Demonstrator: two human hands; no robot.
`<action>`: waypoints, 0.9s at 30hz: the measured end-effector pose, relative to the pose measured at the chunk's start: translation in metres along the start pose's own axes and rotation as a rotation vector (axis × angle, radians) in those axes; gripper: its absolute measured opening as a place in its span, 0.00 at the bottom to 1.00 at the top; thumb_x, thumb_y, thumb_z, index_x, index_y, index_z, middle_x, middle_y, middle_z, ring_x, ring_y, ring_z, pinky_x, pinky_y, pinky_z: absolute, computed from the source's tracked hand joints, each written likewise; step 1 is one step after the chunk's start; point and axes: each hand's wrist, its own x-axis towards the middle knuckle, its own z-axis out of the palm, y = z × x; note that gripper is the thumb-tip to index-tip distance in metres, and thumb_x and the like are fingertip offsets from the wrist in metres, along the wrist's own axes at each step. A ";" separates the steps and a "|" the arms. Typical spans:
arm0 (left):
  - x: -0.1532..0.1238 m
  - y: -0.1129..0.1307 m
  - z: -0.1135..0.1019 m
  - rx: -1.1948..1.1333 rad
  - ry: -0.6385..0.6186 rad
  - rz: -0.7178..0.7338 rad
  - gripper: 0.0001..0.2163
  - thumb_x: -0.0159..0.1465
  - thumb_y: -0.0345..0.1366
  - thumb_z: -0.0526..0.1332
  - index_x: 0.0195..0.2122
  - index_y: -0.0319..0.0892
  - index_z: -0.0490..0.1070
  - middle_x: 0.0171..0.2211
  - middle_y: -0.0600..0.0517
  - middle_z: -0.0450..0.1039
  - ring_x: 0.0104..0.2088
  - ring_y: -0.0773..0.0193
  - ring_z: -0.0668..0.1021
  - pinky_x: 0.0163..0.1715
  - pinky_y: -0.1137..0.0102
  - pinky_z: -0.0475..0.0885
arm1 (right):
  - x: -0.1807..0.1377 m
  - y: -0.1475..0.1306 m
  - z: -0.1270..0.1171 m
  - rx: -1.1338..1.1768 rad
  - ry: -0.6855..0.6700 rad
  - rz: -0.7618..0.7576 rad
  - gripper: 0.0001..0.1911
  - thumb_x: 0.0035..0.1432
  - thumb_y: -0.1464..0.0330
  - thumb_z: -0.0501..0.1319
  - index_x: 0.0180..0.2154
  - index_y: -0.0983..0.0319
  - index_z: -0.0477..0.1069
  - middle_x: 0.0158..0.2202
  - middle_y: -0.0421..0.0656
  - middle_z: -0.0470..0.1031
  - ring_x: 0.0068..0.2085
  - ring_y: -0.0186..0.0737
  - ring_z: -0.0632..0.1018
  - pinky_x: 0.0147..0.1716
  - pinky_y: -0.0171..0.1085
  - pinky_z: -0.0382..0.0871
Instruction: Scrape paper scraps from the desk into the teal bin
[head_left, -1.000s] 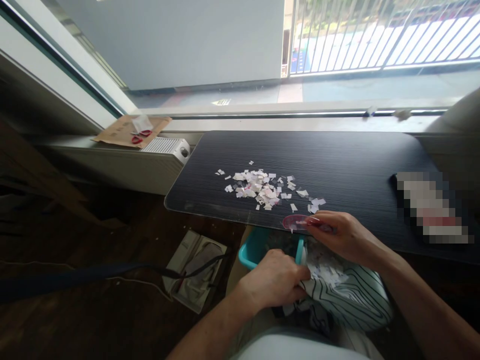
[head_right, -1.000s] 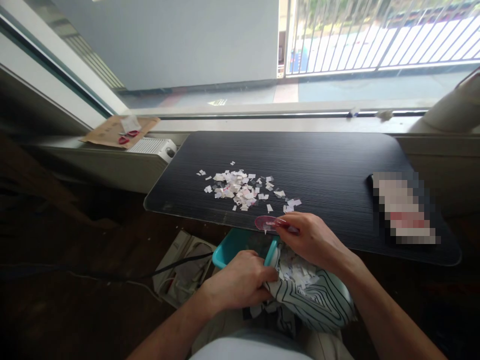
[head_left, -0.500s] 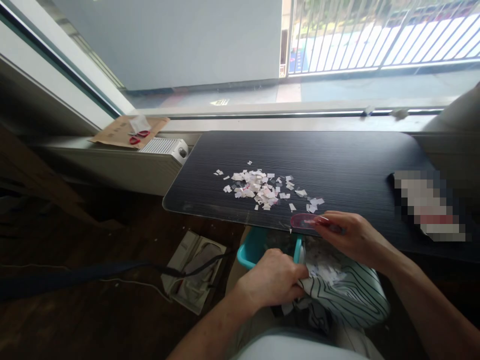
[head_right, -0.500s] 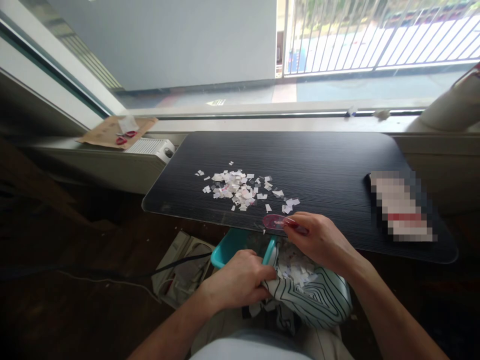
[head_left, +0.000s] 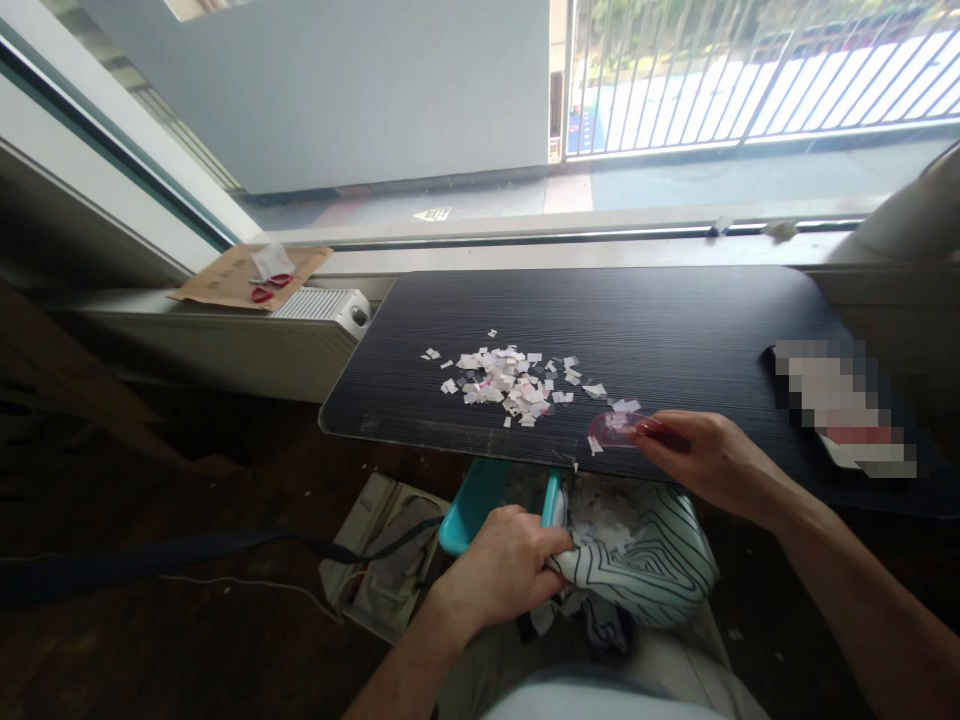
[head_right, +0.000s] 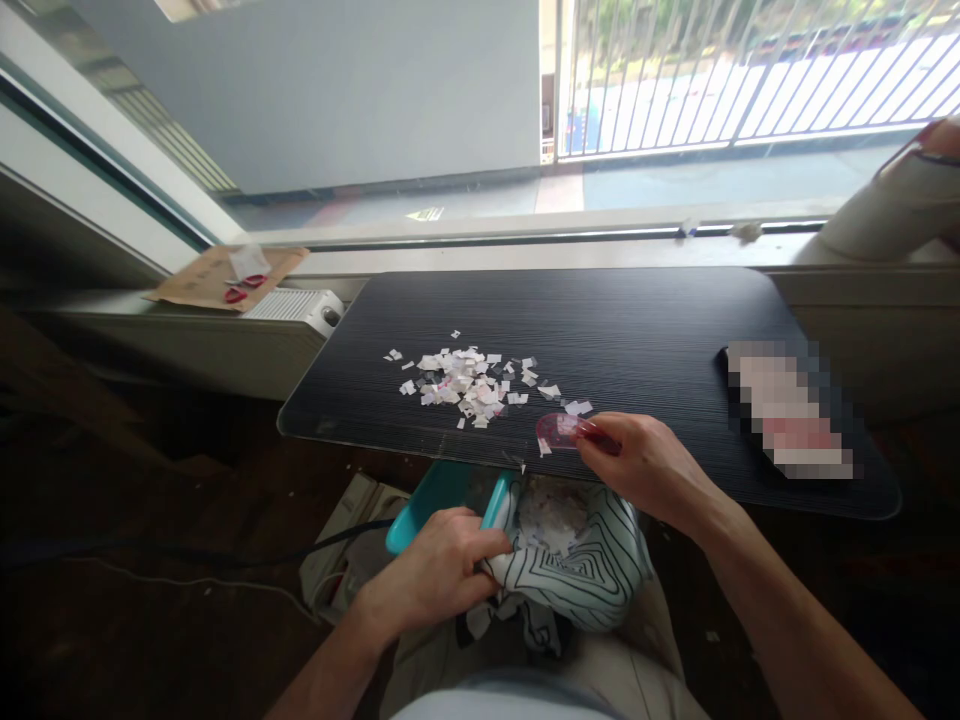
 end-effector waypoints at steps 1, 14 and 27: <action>-0.004 -0.002 0.000 -0.004 0.001 -0.015 0.02 0.58 0.35 0.58 0.29 0.44 0.69 0.22 0.56 0.69 0.26 0.63 0.73 0.29 0.71 0.61 | -0.007 0.001 -0.003 -0.005 -0.029 0.012 0.14 0.56 0.61 0.55 0.25 0.61 0.72 0.20 0.39 0.70 0.23 0.33 0.67 0.22 0.32 0.58; -0.012 -0.001 0.002 -0.031 -0.014 -0.076 0.02 0.57 0.32 0.58 0.28 0.44 0.68 0.23 0.56 0.69 0.28 0.63 0.71 0.29 0.71 0.58 | -0.023 -0.003 -0.006 -0.007 -0.028 0.036 0.16 0.58 0.61 0.54 0.21 0.61 0.64 0.19 0.37 0.63 0.22 0.31 0.62 0.22 0.33 0.54; -0.008 0.004 -0.004 -0.028 -0.050 -0.070 0.02 0.57 0.31 0.57 0.28 0.44 0.68 0.23 0.55 0.68 0.28 0.62 0.71 0.29 0.71 0.58 | -0.013 0.021 -0.009 0.036 0.165 0.074 0.13 0.58 0.60 0.55 0.30 0.61 0.73 0.23 0.39 0.69 0.24 0.32 0.66 0.24 0.33 0.58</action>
